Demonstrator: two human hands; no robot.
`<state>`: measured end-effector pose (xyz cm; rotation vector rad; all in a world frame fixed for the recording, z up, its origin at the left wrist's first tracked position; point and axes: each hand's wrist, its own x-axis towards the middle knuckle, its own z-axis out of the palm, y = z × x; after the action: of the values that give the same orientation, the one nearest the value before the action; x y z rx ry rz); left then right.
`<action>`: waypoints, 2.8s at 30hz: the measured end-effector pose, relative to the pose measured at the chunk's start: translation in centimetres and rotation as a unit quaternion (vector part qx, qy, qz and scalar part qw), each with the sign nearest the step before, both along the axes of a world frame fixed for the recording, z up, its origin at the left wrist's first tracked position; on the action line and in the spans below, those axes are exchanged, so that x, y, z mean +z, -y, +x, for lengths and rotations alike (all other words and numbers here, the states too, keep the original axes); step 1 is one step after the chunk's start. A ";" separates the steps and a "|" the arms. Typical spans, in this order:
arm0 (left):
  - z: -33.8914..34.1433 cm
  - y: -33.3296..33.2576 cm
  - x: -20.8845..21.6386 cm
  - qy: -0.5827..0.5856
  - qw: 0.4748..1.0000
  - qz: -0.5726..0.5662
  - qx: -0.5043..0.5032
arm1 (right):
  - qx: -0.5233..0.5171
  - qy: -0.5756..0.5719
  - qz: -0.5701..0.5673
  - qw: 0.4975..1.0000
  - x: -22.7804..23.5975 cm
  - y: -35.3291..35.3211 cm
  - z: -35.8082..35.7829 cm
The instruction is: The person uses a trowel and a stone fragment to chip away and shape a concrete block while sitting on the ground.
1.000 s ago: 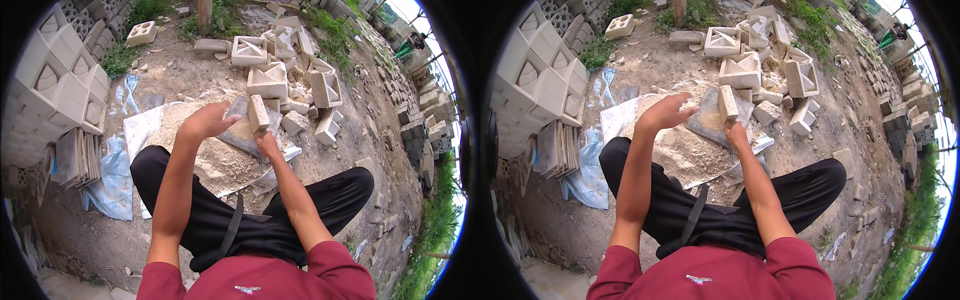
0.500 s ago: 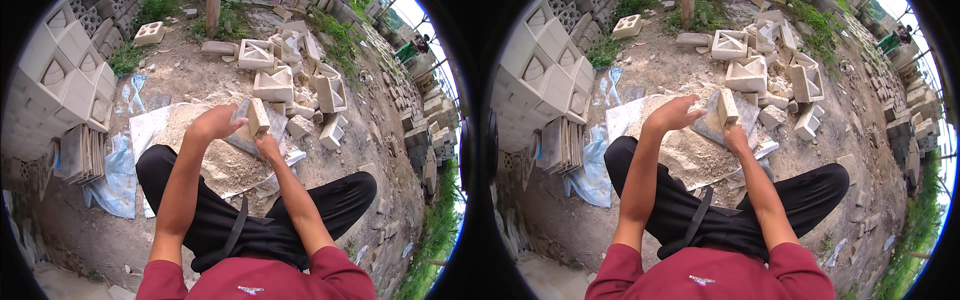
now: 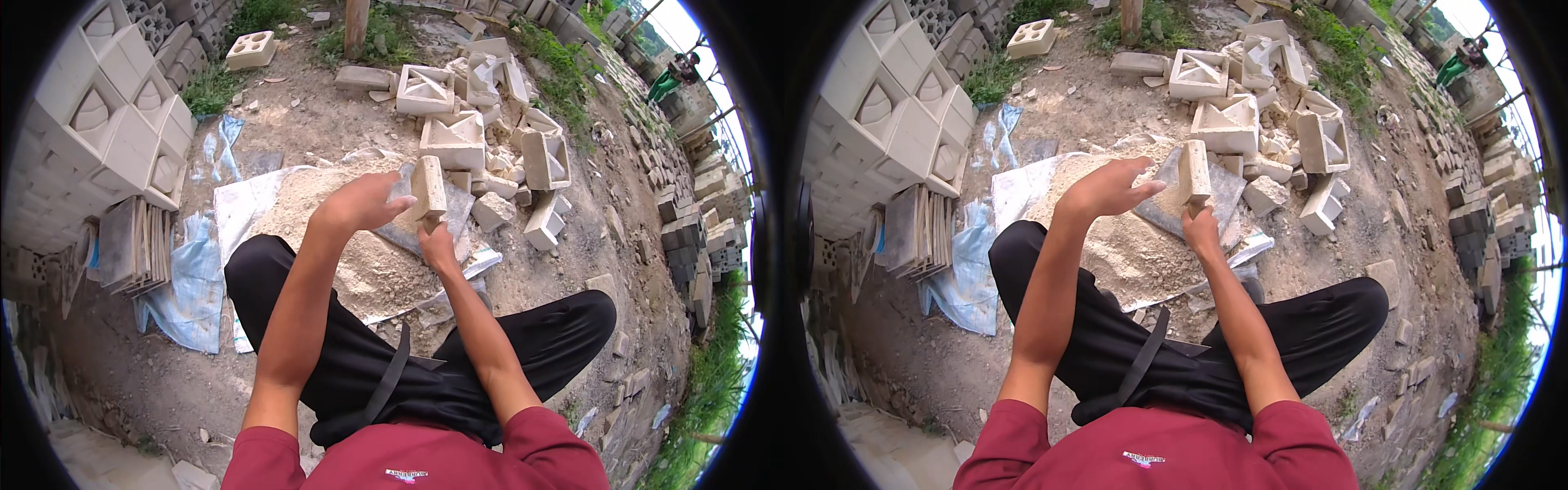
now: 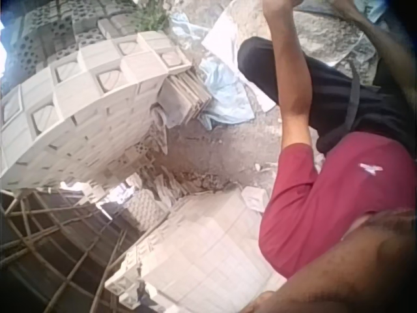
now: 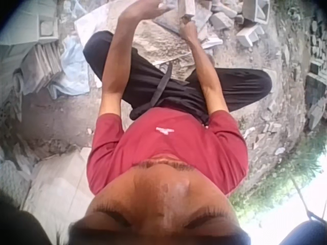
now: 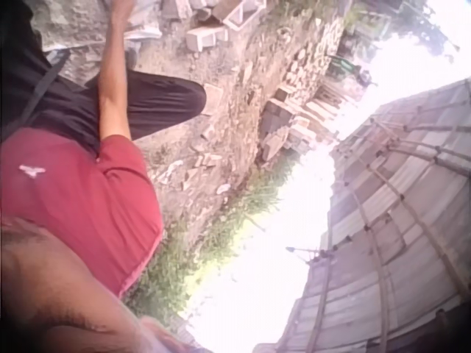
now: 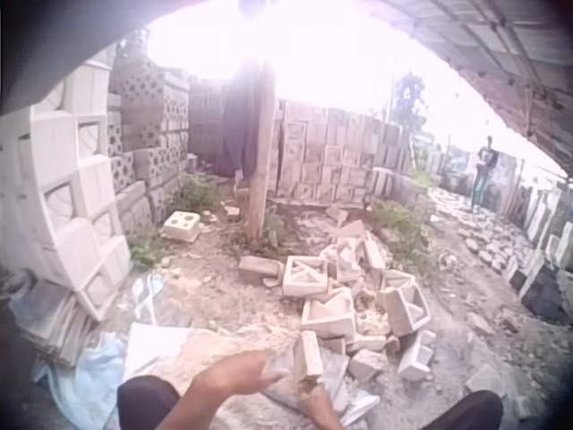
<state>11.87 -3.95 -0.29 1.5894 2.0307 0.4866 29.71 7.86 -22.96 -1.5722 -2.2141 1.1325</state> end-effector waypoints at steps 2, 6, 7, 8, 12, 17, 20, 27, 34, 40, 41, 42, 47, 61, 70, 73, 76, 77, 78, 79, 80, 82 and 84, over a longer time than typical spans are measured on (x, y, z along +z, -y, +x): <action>0.1 -0.2 0.3 0.011 1.000 -0.021 0.002 | -0.017 -0.013 0.016 1.000 -0.8 0.6 0.5; -0.5 0.1 0.2 0.007 0.999 -0.034 0.008 | 0.044 0.048 -0.003 0.998 0.2 -0.7 0.5; -0.5 0.2 0.3 0.000 0.999 -0.031 0.011 | 0.061 0.056 -0.025 0.996 0.9 -1.1 0.2; -0.5 0.4 0.2 -0.005 0.999 -0.031 0.014 | 0.062 0.057 -0.028 0.996 1.2 -0.8 -0.1; -0.1 0.1 0.0 0.007 1.000 -0.027 0.005 | 0.014 -0.008 -0.003 1.000 0.4 1.0 -0.9; -0.5 0.0 -0.5 0.006 0.998 -0.060 0.006 | 0.082 0.078 0.002 0.994 -0.3 1.2 -0.6; -0.4 0.1 -0.8 -0.001 0.998 -0.068 0.002 | 0.099 0.054 0.000 0.994 0.2 0.3 -1.4; -0.3 -0.4 -0.3 0.010 0.999 -0.053 -0.001 | 0.078 0.079 0.010 0.994 -0.4 2.9 -2.0; -0.7 0.0 -1.3 -0.001 1.000 -0.009 0.010 | 0.095 0.040 -0.005 0.995 0.6 2.0 -2.6; -0.4 -0.1 -0.9 0.005 1.000 -0.004 0.012 | 0.098 0.059 0.009 0.993 0.2 3.4 -2.2; -0.4 0.0 -0.7 0.012 1.000 -0.009 0.016 | 0.104 0.065 0.006 0.992 0.5 3.1 -2.2; -0.5 0.0 -0.7 0.012 1.000 -0.006 0.017 | 0.105 0.064 0.009 0.992 0.7 2.8 -2.3; -0.6 0.2 -1.2 0.016 1.000 0.014 0.011 | 0.084 0.027 -0.001 0.996 0.7 3.3 -3.5; -0.5 0.3 -1.2 -0.010 1.000 0.007 0.008 | 0.096 0.034 0.005 0.995 -0.1 4.9 -2.6; -0.2 0.2 -1.1 0.007 1.000 -0.003 0.000 | 0.062 0.035 -0.014 0.997 1.1 4.3 -3.0; -0.4 0.2 -1.0 0.008 1.000 0.003 0.001 | 0.062 0.056 -0.005 0.996 0.4 4.8 -2.1; -0.7 0.0 -0.6 0.001 1.000 0.000 0.011 | 0.091 0.071 -0.003 0.993 -0.1 3.9 -2.3; -0.8 0.1 -0.6 0.001 1.000 -0.005 0.018 | 0.104 0.066 -0.011 0.992 0.0 3.5 -2.6; -0.9 0.2 -0.6 0.004 1.000 -0.002 0.018 | 0.104 0.070 -0.008 0.992 0.1 3.2 -2.7; -0.8 0.2 -0.7 0.011 1.000 0.008 0.013 | 0.087 0.059 -0.009 0.994 0.3 2.8 -2.8; -0.6 0.5 -0.6 0.014 1.000 0.009 0.010 | 0.072 0.045 -0.019 0.996 0.2 3.1 -3.0; -0.2 0.7 -0.8 0.018 1.000 -0.004 0.004 | 0.065 0.032 -0.023 0.997 0.1 4.1 -2.8; 0.2 0.6 0.1 0.016 1.000 -0.003 0.004 | 0.072 0.054 -0.010 0.996 -0.5 4.0 -2.1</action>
<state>12.06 -4.57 -0.18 1.5609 2.0148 0.5050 27.60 3.90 -23.45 -1.5362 -2.4284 1.1370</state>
